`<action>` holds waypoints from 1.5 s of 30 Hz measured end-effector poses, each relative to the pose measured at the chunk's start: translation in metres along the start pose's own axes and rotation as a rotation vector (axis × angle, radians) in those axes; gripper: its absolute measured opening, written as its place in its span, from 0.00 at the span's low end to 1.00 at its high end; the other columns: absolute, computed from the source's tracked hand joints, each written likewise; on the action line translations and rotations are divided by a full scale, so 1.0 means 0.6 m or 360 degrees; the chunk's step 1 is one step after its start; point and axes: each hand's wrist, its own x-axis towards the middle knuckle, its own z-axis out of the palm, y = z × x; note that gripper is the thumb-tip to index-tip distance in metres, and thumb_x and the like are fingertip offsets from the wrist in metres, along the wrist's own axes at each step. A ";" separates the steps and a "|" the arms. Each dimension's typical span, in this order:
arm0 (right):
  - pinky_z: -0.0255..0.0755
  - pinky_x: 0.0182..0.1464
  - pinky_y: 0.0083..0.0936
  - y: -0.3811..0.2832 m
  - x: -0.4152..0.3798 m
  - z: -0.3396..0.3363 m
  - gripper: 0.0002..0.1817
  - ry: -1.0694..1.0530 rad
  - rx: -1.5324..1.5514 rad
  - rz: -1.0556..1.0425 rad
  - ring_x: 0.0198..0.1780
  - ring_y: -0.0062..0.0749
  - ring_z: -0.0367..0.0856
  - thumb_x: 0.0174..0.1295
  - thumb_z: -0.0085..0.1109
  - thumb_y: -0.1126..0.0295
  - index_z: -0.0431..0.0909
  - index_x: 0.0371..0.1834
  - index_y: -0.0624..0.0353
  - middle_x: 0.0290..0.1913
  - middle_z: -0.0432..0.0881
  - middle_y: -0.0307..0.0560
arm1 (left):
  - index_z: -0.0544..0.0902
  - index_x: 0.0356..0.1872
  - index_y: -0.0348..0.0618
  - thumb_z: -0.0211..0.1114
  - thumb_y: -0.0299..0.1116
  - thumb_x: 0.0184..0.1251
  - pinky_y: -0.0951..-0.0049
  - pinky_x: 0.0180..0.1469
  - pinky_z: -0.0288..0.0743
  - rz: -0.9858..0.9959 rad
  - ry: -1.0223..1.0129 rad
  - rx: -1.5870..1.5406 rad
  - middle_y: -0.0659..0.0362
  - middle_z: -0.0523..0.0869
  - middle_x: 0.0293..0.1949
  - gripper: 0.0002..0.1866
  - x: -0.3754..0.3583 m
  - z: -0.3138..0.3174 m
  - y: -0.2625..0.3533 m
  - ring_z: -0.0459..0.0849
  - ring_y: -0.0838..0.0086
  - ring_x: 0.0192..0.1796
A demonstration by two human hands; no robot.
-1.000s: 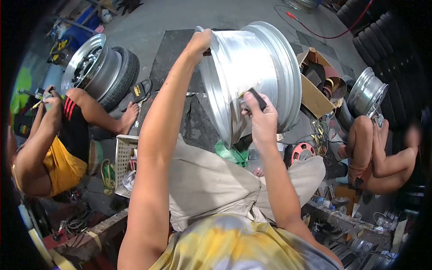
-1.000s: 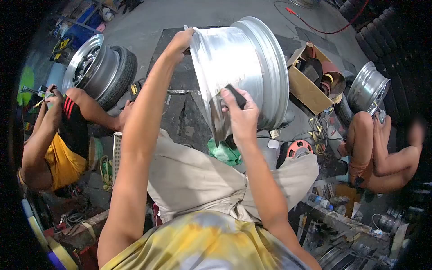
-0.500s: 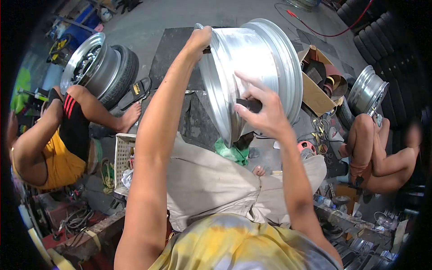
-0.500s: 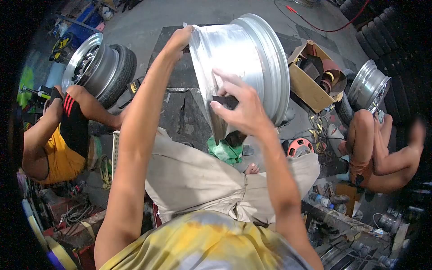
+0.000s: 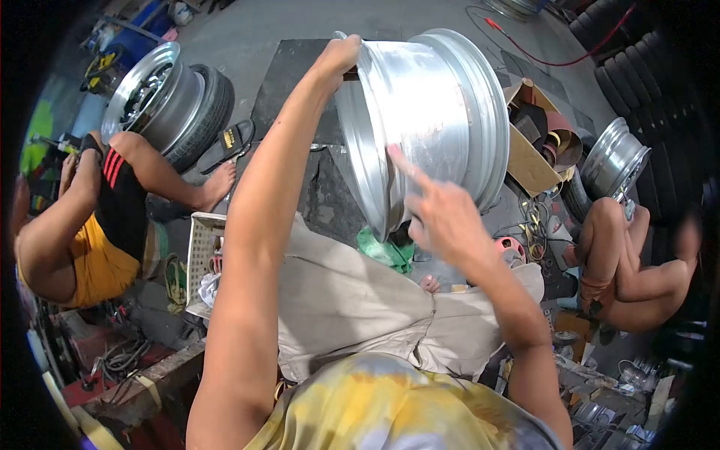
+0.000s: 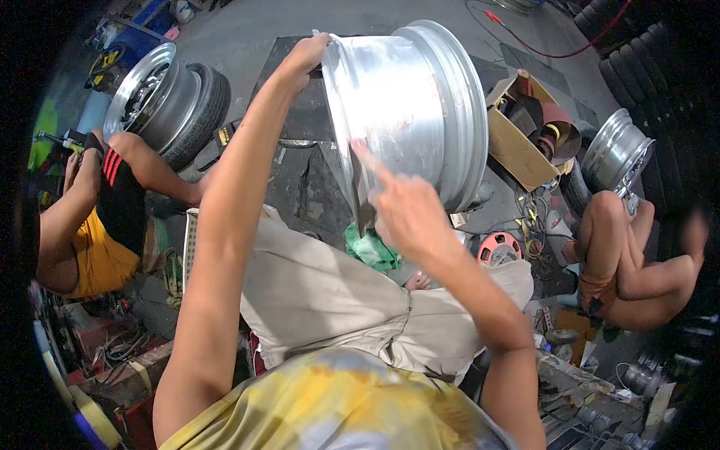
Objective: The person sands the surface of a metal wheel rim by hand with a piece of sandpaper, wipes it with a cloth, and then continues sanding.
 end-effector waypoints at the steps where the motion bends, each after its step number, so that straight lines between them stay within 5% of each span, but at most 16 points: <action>1: 0.82 0.45 0.42 -0.009 -0.022 0.016 0.05 0.0046 0.0064 0.0007 0.39 0.51 0.87 0.48 0.67 0.75 0.81 0.25 0.65 0.82 0.66 0.46 | 0.81 0.59 0.26 0.50 0.45 0.80 0.50 0.64 0.69 0.0001 0.0003 -0.0001 0.43 0.86 0.56 0.27 -0.006 0.001 0.003 0.84 0.58 0.54; 6: 0.81 0.46 0.40 0.005 -0.032 0.044 0.06 0.0497 0.0202 -0.0163 0.44 0.48 0.86 0.48 0.66 0.76 0.77 0.24 0.63 0.80 0.69 0.47 | 0.79 0.62 0.27 0.48 0.46 0.83 0.54 0.67 0.71 -0.0113 0.0003 -0.0085 0.43 0.85 0.57 0.28 -0.007 0.005 0.011 0.84 0.59 0.56; 12: 0.83 0.52 0.42 0.023 0.049 -0.019 0.06 0.0197 0.0262 -0.0065 0.51 0.49 0.88 0.45 0.66 0.72 0.82 0.25 0.63 0.81 0.67 0.46 | 0.80 0.61 0.28 0.49 0.46 0.82 0.56 0.64 0.74 -0.0122 0.0018 -0.0173 0.43 0.85 0.56 0.27 -0.008 0.007 0.006 0.84 0.60 0.57; 21: 0.82 0.48 0.40 0.032 0.066 -0.037 0.07 0.0104 0.0300 -0.0086 0.44 0.49 0.88 0.45 0.66 0.69 0.82 0.22 0.61 0.83 0.65 0.41 | 0.81 0.60 0.27 0.52 0.45 0.80 0.60 0.61 0.74 -0.0170 0.0001 -0.0079 0.41 0.85 0.59 0.27 0.021 -0.005 -0.007 0.85 0.61 0.54; 23: 0.82 0.51 0.44 0.020 0.023 -0.034 0.11 -0.0038 0.0353 -0.0061 0.44 0.52 0.88 0.47 0.66 0.71 0.89 0.35 0.60 0.72 0.77 0.49 | 0.81 0.58 0.27 0.52 0.44 0.81 0.61 0.57 0.76 -0.0114 0.0047 -0.0031 0.43 0.85 0.57 0.26 0.023 -0.006 -0.013 0.85 0.63 0.52; 27: 0.79 0.48 0.46 0.036 -0.051 0.043 0.13 -0.0096 0.0632 -0.0044 0.42 0.56 0.86 0.54 0.68 0.70 0.87 0.42 0.61 0.58 0.84 0.53 | 0.81 0.56 0.27 0.52 0.43 0.82 0.62 0.51 0.79 -0.0049 0.0039 -0.0105 0.46 0.86 0.52 0.24 -0.002 0.000 0.005 0.86 0.66 0.48; 30: 0.76 0.41 0.43 0.055 -0.065 0.092 0.13 0.0486 0.0899 0.0039 0.36 0.58 0.83 0.65 0.70 0.66 0.81 0.42 0.64 0.37 0.84 0.55 | 0.82 0.55 0.27 0.53 0.44 0.81 0.61 0.51 0.80 -0.0043 0.0111 0.0137 0.45 0.86 0.51 0.25 0.029 -0.012 -0.015 0.86 0.66 0.49; 31: 0.76 0.41 0.43 0.049 -0.064 0.089 0.13 0.0497 0.0915 0.0041 0.36 0.58 0.83 0.65 0.70 0.66 0.81 0.42 0.64 0.37 0.84 0.55 | 0.82 0.55 0.27 0.53 0.44 0.81 0.61 0.51 0.80 -0.0044 0.0110 0.0156 0.45 0.86 0.51 0.25 0.008 -0.013 0.000 0.86 0.66 0.49; 33: 0.76 0.40 0.38 0.038 -0.061 0.077 0.13 0.0739 0.1224 0.0591 0.32 0.52 0.82 0.68 0.69 0.66 0.79 0.41 0.65 0.31 0.83 0.55 | 0.85 0.51 0.27 0.56 0.47 0.78 0.61 0.48 0.81 -0.0033 0.0138 0.0160 0.46 0.88 0.46 0.26 -0.035 -0.011 0.030 0.88 0.65 0.46; 34: 0.75 0.39 0.33 0.042 -0.060 0.086 0.14 0.0795 0.1302 0.0644 0.31 0.40 0.81 0.70 0.69 0.63 0.78 0.42 0.65 0.30 0.84 0.53 | 0.85 0.51 0.27 0.56 0.47 0.78 0.61 0.48 0.81 -0.0021 0.0126 0.0183 0.46 0.88 0.46 0.26 -0.031 -0.015 0.021 0.88 0.65 0.46; 36: 0.76 0.40 0.32 0.053 -0.060 0.109 0.15 0.0932 0.1404 0.0696 0.31 0.35 0.81 0.70 0.69 0.63 0.77 0.43 0.64 0.30 0.84 0.51 | 0.82 0.46 0.20 0.62 0.46 0.69 0.53 0.46 0.85 0.0183 0.0065 0.0613 0.44 0.90 0.39 0.28 -0.031 -0.036 0.002 0.91 0.57 0.43; 39: 0.76 0.41 0.28 0.082 -0.057 0.162 0.17 0.1178 0.1625 0.0831 0.33 0.25 0.77 0.69 0.70 0.62 0.76 0.48 0.63 0.30 0.81 0.41 | 0.83 0.46 0.21 0.62 0.47 0.69 0.50 0.55 0.82 0.0459 0.0256 0.1180 0.32 0.90 0.40 0.28 -0.128 -0.012 0.004 0.92 0.42 0.48; 41: 0.75 0.42 0.29 0.098 -0.061 0.170 0.16 0.1208 0.1670 0.0766 0.35 0.24 0.76 0.70 0.69 0.62 0.77 0.46 0.63 0.33 0.81 0.42 | 0.82 0.46 0.22 0.58 0.45 0.76 0.61 0.33 0.83 0.0557 0.0149 0.1058 0.44 0.88 0.30 0.26 -0.179 0.001 -0.030 0.90 0.61 0.29; 43: 0.75 0.42 0.31 0.097 -0.061 0.143 0.15 0.1132 0.1709 0.0779 0.35 0.27 0.78 0.71 0.68 0.63 0.77 0.46 0.64 0.34 0.82 0.45 | 0.81 0.48 0.22 0.57 0.44 0.77 0.62 0.33 0.83 0.0635 0.0061 0.0987 0.44 0.88 0.30 0.25 -0.234 0.019 -0.058 0.89 0.63 0.27; 45: 0.75 0.42 0.32 0.092 -0.054 0.138 0.15 0.1061 0.1743 0.0796 0.35 0.31 0.79 0.72 0.67 0.63 0.77 0.45 0.65 0.36 0.82 0.47 | 0.82 0.48 0.21 0.57 0.44 0.77 0.63 0.33 0.84 0.0390 -0.0070 0.1007 0.45 0.88 0.29 0.26 -0.278 0.034 -0.073 0.90 0.64 0.27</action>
